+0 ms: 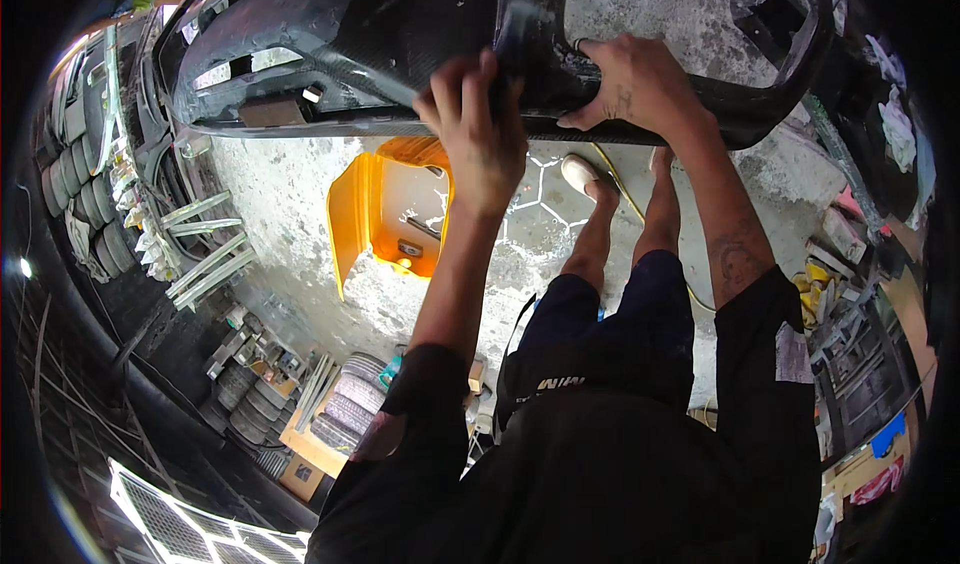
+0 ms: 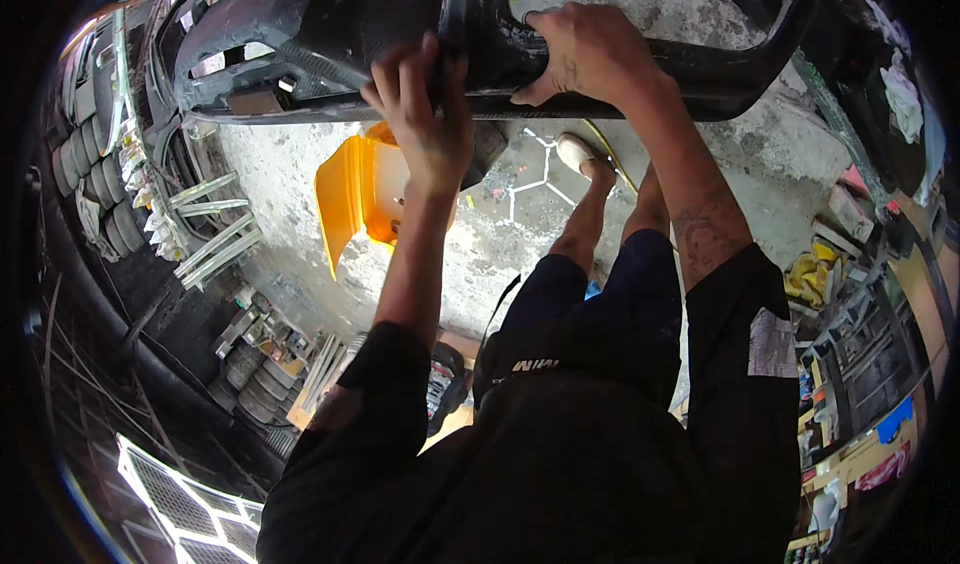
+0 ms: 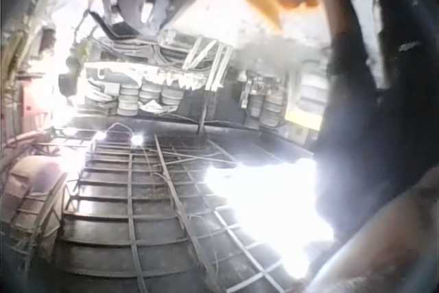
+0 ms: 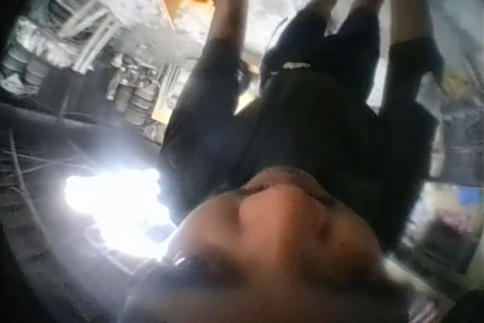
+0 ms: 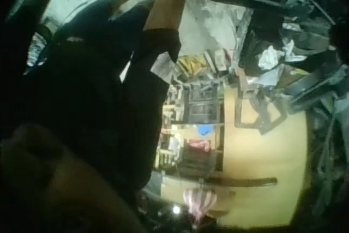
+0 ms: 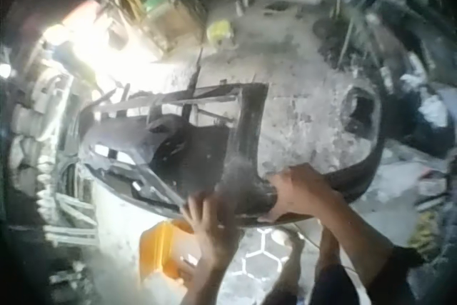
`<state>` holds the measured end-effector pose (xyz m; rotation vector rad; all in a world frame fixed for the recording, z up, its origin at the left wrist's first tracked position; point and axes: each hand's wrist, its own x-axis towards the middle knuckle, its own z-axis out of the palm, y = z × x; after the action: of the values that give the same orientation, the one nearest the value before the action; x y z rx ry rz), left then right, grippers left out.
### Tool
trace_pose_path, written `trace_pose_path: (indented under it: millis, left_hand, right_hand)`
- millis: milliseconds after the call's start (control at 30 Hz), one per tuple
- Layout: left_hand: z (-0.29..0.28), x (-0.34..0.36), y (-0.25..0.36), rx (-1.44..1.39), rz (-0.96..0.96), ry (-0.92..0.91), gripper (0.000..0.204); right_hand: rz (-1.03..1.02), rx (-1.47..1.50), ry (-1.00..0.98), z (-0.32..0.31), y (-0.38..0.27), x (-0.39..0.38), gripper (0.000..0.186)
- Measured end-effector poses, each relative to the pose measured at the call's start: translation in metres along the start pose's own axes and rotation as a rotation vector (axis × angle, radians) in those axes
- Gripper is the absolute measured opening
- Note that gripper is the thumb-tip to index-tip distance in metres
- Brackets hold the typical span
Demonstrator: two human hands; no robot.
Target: The person sands a large black car bumper with a sanding block, repeatedly dipping the block into a yellow bucket of water and wiping the surface. The person moves around the bumper to reach different sections and continues sanding until the end of the clip.
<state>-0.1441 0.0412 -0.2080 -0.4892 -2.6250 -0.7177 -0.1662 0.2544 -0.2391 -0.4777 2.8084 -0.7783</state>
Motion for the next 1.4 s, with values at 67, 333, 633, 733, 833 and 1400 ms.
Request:
trace_pose_path:
  millis: [67,333,633,733,833,1400]
  left_hand:
    - [0.009,0.005,-0.006,0.016,0.023,0.013,0.030]
    - [-0.009,0.010,-0.024,-0.114,-0.123,0.132,0.040]
    - [0.020,0.025,-0.011,0.004,0.010,0.045,0.037]
    - [0.007,-0.009,-0.006,-0.009,0.023,0.048,0.036]
    - [0.022,0.047,-0.009,0.012,0.051,0.071,0.036]
    - [0.017,0.006,-0.007,0.054,-0.065,0.092,0.031]
  right_hand:
    - [0.027,0.008,-0.039,0.001,0.003,0.000,0.085]
    - [-0.032,-0.049,0.062,0.008,0.007,-0.004,0.091]
    - [-0.023,0.009,0.053,0.010,0.003,-0.002,0.096]
    - [-0.079,-0.011,0.186,0.011,0.006,-0.005,0.084]
    - [-0.076,0.002,0.213,0.014,0.001,-0.004,0.084]
    - [-0.042,0.015,0.157,0.009,-0.001,-0.005,0.080]
